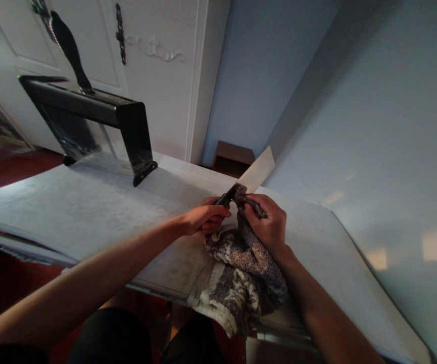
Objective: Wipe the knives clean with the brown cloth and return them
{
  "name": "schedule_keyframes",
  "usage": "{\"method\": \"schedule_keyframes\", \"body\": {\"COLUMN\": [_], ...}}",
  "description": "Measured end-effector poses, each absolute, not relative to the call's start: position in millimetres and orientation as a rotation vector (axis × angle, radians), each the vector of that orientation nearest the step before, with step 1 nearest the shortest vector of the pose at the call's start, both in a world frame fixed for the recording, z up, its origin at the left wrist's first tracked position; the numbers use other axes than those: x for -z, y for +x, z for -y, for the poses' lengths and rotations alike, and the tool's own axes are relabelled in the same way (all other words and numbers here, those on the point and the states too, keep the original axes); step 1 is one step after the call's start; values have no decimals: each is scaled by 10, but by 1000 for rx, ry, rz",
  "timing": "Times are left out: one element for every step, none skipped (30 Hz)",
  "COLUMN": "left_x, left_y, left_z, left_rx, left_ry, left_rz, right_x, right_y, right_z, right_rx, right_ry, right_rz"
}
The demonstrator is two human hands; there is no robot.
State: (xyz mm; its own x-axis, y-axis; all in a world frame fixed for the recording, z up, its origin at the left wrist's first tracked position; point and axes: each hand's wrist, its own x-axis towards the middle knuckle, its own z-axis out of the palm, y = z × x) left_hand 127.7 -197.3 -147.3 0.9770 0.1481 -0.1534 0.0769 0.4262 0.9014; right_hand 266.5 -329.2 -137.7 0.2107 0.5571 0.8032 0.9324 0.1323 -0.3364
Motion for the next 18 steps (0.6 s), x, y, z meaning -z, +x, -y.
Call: {"method": "schedule_keyframes", "body": {"left_x": [1473,1472,1470,1467,1462,1457,1452,1446,1442,1439,1437,1437,1438,1439,1441,1442,1443,1441], "left_y": [1274,1269,1262,1256,1249,1242,1236,1231,1227,1223,1221,1220,1220,1221,1221,1222,1222,1222], "left_z": [1966,1960,1957,1955,1956,1959,1962,1967,1971,1974,1976,1976,1975,1973,1969,1964,1960,1955], "left_rx": [-31,-12,10,33,56,77,96,111,126,137,146,152,154,157,161,165,171,177], "left_ry": [1141,1152,1166,1182,1197,1210,1222,1235,1247,1262,1279,1297,1314,1327,1335,1336,1330,1323], "left_rz": [-214,-208,-202,-196,-189,-181,-174,-168,-164,-162,-161,-161,-162,-162,-161,-161,-162,-164], "right_x": [1366,1356,1347,1342,1342,1346,1353,1361,1369,1374,1376,1374,1369,1362,1357,1352,1351,1353], "right_y": [2668,2670,2670,2668,2662,2653,2639,2622,2603,2582,2561,2543,2531,2524,2524,2530,2541,2556], "right_z": [3304,3316,3326,3334,3338,3338,3334,3327,3320,3312,3306,3302,3300,3300,3301,3303,3305,3307], "right_rx": [549,592,623,639,637,625,614,604,598,592,583,568,549,533,524,521,523,525], "right_ry": [-1528,-1509,-1489,-1467,-1448,-1429,-1408,-1387,-1364,-1343,-1329,-1321,-1321,-1324,-1329,-1336,-1341,-1347], "right_rz": [1410,1362,1320,1291,1279,1288,1319,1369,1425,1482,1536,1586,1634,1682,1727,1766,1795,1816]}}
